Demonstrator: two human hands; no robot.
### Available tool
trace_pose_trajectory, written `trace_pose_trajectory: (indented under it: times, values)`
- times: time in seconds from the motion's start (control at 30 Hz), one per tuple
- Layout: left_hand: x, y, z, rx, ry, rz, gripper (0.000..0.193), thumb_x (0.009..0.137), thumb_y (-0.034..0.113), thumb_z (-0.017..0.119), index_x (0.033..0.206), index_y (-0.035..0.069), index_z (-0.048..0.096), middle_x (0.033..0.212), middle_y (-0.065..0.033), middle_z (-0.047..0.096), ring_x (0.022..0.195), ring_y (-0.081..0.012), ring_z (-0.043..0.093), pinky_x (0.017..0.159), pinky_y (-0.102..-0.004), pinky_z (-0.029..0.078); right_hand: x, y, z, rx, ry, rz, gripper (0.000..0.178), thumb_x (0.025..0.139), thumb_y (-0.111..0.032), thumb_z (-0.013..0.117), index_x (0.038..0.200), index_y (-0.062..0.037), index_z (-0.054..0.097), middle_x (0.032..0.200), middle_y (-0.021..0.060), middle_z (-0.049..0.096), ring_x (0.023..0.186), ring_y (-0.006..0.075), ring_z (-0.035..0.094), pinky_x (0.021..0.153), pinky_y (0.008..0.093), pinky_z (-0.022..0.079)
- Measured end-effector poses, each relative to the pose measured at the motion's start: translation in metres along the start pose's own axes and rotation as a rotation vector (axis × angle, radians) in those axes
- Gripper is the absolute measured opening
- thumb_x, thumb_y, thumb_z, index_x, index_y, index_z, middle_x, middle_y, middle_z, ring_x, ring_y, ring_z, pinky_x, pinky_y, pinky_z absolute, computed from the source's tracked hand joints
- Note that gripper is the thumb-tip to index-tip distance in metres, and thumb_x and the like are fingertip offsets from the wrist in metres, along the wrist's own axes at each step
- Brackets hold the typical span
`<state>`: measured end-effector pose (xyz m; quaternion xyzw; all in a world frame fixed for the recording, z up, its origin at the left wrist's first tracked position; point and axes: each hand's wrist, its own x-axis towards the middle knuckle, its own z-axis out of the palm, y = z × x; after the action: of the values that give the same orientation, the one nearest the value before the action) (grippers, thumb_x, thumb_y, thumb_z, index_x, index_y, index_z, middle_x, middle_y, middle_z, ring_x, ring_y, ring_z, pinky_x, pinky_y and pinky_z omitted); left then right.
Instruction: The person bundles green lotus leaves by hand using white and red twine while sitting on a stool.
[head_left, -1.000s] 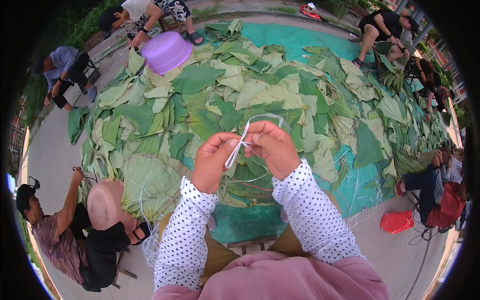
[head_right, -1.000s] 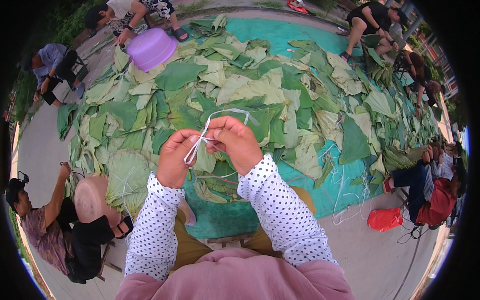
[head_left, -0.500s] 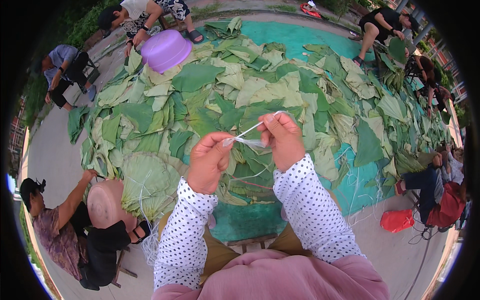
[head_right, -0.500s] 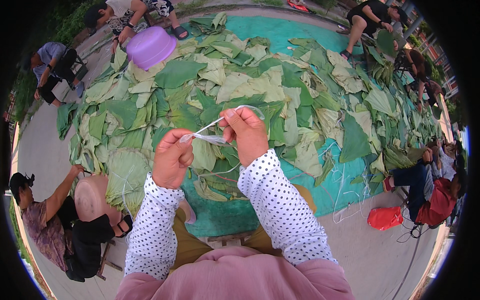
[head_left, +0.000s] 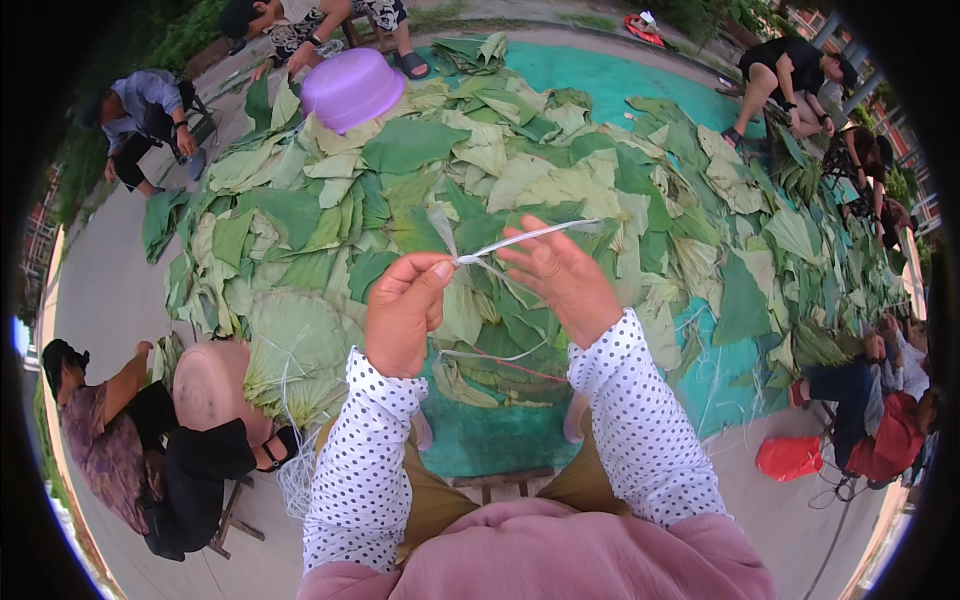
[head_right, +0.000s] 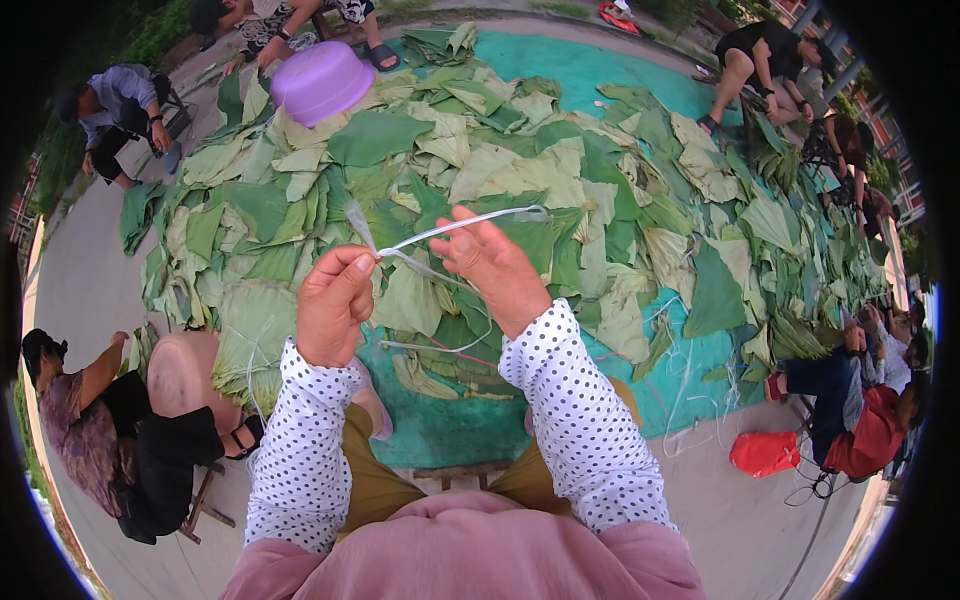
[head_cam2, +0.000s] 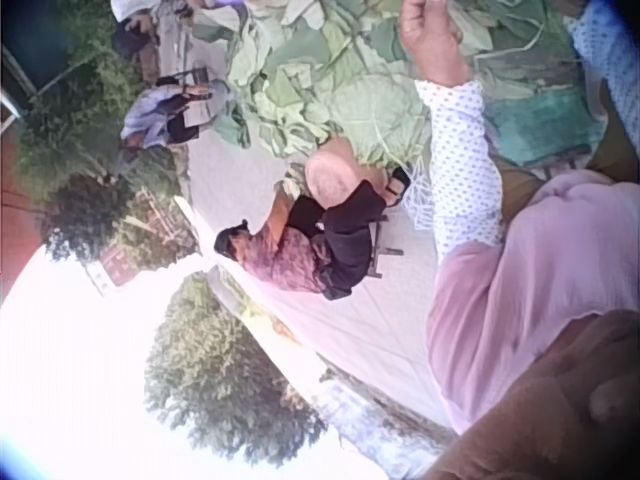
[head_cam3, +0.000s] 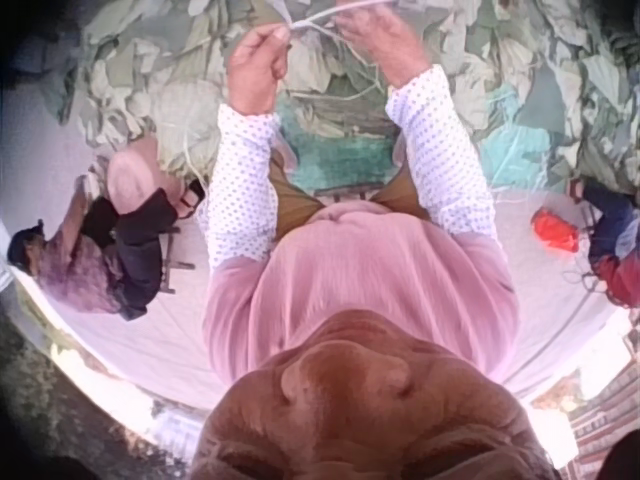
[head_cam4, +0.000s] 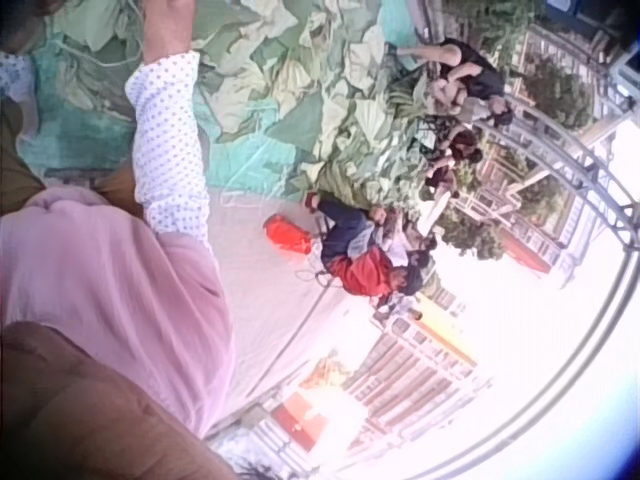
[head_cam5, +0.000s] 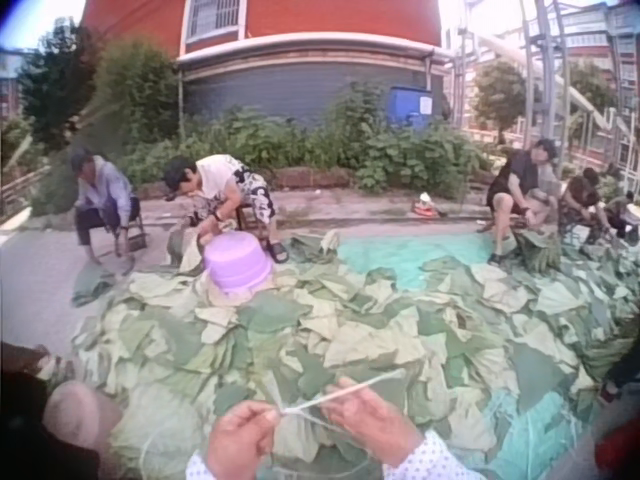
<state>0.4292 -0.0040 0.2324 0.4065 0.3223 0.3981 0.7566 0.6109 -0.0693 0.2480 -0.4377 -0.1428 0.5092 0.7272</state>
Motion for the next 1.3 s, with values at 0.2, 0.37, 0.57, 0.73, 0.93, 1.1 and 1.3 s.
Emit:
trace_pose_trajectory:
  times: [0.2,0.37,0.57,0.73,0.93,1.1,1.3]
  values:
    - [0.002,0.012,-0.001,-0.031,0.159,0.018,0.015,0.094,0.015,0.059,0.101,0.002,0.059,0.06,0.0064,0.04,0.045,-0.0027,0.027,0.041,-0.022,0.021,0.001,0.007,-0.017,-0.293,-0.332,0.146,0.023,0.099,-0.02,0.051,0.107,-0.0004,0.062,0.074,-0.0019,0.053,0.059,0.0051,0.04,0.051,0.0202,0.034]
    - [0.005,0.023,-0.032,-0.262,0.3,0.069,0.015,0.095,0.017,0.058,0.102,0.004,0.058,0.06,0.0062,0.035,0.046,-0.0042,0.026,0.041,-0.022,0.023,0.027,-0.034,-0.064,0.221,0.008,-0.229,0.027,0.099,-0.024,0.053,0.111,-0.0004,0.057,0.078,0.0008,0.053,0.061,0.0083,0.039,0.057,0.0247,0.036]
    - [-0.012,0.055,-0.078,-0.426,0.512,0.27,0.015,0.096,0.018,0.057,0.106,0.008,0.055,0.06,0.0052,0.035,0.047,-0.0066,0.029,0.042,-0.0231,0.025,0.035,-0.043,-0.088,0.282,-0.018,-0.338,0.028,0.098,-0.024,0.054,0.115,-0.0011,0.055,0.085,0.0024,0.056,0.068,0.0113,0.045,0.064,0.0293,0.04]
    - [-0.092,0.073,-0.146,-0.382,0.722,0.423,0.016,0.096,0.02,0.056,0.105,0.007,0.055,0.064,0.0043,0.037,0.052,-0.008,0.032,0.045,-0.0245,0.027,0.024,-0.035,-0.079,0.153,0.074,-0.262,0.036,0.098,-0.022,0.055,0.127,-0.001,0.048,0.115,0.0095,0.057,0.101,0.0194,0.054,0.087,0.0355,0.046]
    - [-0.217,0.114,-0.162,-0.056,0.919,0.564,0.014,0.093,0.014,0.058,0.102,0.003,0.059,0.064,0.0037,0.039,0.05,-0.0071,0.033,0.044,-0.023,0.027,0.004,-0.037,-0.066,-0.021,0.021,-0.191,0.044,0.097,-0.019,0.056,0.133,0.002,0.042,0.133,0.014,0.049,0.12,0.0247,0.05,0.094,0.0388,0.044]
    - [-0.325,0.131,-0.181,0.239,1.226,0.64,0.012,0.092,0.015,0.061,0.098,0.005,0.059,0.064,0.0036,0.044,0.048,-0.0058,0.037,0.042,-0.0219,0.03,-0.005,-0.027,-0.069,-0.079,-0.023,-0.158,0.048,0.096,-0.019,0.057,0.136,0.0036,0.04,0.136,0.0155,0.048,0.12,0.0248,0.051,0.093,0.0388,0.045]
    - [-0.405,0.119,-0.23,0.382,1.598,0.649,0.013,0.09,0.019,0.064,0.097,0.008,0.062,0.066,0.0028,0.051,0.052,-0.0069,0.046,0.045,-0.0223,0.038,0.003,-0.02,-0.065,-0.141,-0.055,-0.126,0.047,0.097,-0.021,0.056,0.135,0.0029,0.041,0.136,0.0145,0.048,0.12,0.0242,0.051,0.093,0.0374,0.045]
